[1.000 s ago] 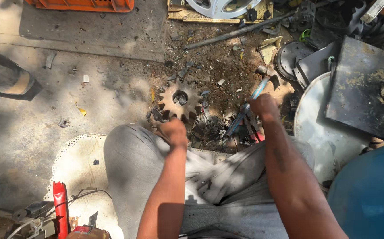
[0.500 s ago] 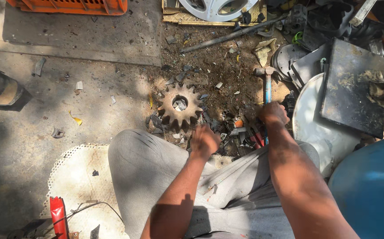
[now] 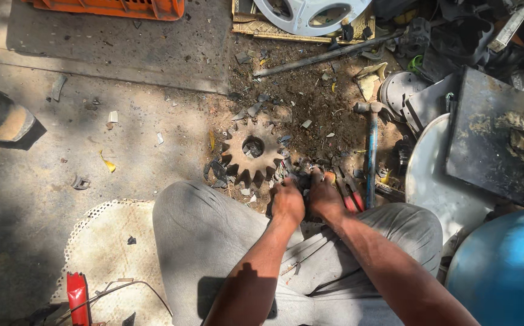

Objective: The person dismantles a motor and electronic components using a hammer and by hand. They remove plastic covers, circuit boards, and internal components from a central metal gear piece.

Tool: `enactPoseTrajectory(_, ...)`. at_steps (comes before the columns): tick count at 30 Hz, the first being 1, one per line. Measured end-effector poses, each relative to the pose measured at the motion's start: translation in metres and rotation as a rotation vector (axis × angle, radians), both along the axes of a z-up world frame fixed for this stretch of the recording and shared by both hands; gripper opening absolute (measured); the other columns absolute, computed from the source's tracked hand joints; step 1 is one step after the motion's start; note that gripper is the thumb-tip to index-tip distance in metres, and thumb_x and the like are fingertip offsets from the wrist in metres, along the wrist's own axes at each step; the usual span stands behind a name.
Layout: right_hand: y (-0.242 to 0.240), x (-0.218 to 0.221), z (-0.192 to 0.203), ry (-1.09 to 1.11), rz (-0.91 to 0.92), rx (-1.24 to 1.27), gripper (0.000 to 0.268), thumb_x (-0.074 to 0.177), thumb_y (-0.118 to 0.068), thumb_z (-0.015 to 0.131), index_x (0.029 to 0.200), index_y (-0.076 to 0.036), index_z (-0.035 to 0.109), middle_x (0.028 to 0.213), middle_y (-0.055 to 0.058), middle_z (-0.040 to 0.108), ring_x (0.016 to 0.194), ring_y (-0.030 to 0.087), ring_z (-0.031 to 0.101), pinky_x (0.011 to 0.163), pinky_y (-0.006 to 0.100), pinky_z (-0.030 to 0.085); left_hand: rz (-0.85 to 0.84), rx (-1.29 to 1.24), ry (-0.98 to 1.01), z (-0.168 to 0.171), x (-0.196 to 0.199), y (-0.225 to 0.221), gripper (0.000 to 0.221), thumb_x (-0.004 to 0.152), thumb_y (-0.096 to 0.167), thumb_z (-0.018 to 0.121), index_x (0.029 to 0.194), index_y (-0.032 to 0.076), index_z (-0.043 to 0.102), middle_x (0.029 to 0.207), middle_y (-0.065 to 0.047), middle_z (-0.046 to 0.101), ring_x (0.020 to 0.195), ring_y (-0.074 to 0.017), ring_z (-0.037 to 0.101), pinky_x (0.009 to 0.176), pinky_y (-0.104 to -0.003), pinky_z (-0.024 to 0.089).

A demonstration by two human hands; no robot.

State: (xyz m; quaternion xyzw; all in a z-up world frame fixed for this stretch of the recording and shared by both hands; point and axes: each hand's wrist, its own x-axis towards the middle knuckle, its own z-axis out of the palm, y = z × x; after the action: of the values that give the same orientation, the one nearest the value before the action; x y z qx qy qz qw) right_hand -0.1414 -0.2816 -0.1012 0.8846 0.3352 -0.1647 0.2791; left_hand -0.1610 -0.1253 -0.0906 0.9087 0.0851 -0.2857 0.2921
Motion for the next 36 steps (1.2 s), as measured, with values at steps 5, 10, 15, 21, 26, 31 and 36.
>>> enactPoseTrajectory(5,0.011,0.038,0.049,0.023,-1.055,1.138,0.082,0.069,-0.005,0.080,0.146,-0.003,0.053,0.122,0.032,0.059,0.103,0.041,0.063,0.086,0.049,0.056,0.234,-0.203,-0.392,0.006,0.021,0.008,0.071,0.081,0.015,0.071,0.140,-0.005,0.038,0.103,-0.034,0.066,0.095,-0.0470,0.068,0.085,-0.051,0.057)
enactPoseTrajectory(10,-0.011,0.028,0.064,0.225,-0.830,0.605,0.080,0.064,-0.036,0.100,0.119,0.008,0.061,0.126,0.029,0.060,0.119,0.043,0.061,0.097,0.044,0.054,0.089,0.069,-0.152,0.048,-0.008,0.051,0.023,0.096,0.017,0.058,0.106,0.004,0.074,0.108,-0.024,0.076,0.103,-0.0385,0.075,0.092,-0.048,0.058)
enactPoseTrajectory(15,0.032,0.017,0.088,0.199,-0.750,0.445,0.058,0.076,-0.025,0.084,0.122,0.002,0.061,0.129,0.021,0.057,0.110,0.038,0.066,0.082,0.045,0.061,0.272,0.348,-0.365,0.062,0.017,0.098,0.039,0.064,0.018,0.078,0.092,-0.008,0.075,0.135,-0.054,0.046,0.120,-0.0681,0.048,0.079,-0.053,0.058)
enactPoseTrajectory(21,0.032,0.042,0.101,-0.015,-0.705,0.891,0.046,0.083,-0.020,0.071,0.128,-0.009,0.063,0.122,0.014,0.064,0.102,0.033,0.070,0.085,0.046,0.060,0.502,0.055,0.049,0.105,0.043,0.121,0.032,0.093,0.025,0.059,0.111,0.003,0.073,0.137,-0.029,0.068,0.133,-0.0462,0.062,0.110,-0.045,0.052)
enactPoseTrajectory(26,0.053,0.071,0.077,-0.099,-0.142,1.006,0.086,0.059,-0.049,0.087,0.130,-0.007,0.060,0.128,0.025,0.054,0.121,0.045,0.052,0.096,0.064,0.043,0.407,0.375,-0.153,0.112,0.059,0.147,0.072,0.086,0.037,0.074,0.144,0.003,0.047,0.158,-0.027,0.021,0.143,-0.0530,0.019,0.107,-0.065,0.032)
enactPoseTrajectory(31,0.043,0.059,0.044,-0.123,0.003,0.997,0.095,0.071,-0.062,0.084,0.140,-0.002,0.059,0.136,0.023,0.053,0.132,0.040,0.047,0.107,0.071,0.037,0.398,0.360,0.080,0.053,0.069,0.149,0.060,0.090,0.019,0.063,0.146,0.004,0.045,0.168,-0.020,0.005,0.151,-0.0473,0.011,0.114,-0.060,0.031)
enactPoseTrajectory(36,0.043,0.039,0.081,0.015,-0.116,0.823,0.065,0.072,-0.044,0.080,0.127,-0.012,0.068,0.143,0.019,0.051,0.130,0.036,0.048,0.104,0.065,0.038,0.293,0.325,0.050,-0.006,0.042,0.128,0.057,0.094,0.032,0.061,0.138,-0.003,0.048,0.155,-0.024,0.029,0.140,-0.0493,0.029,0.108,-0.066,0.028)
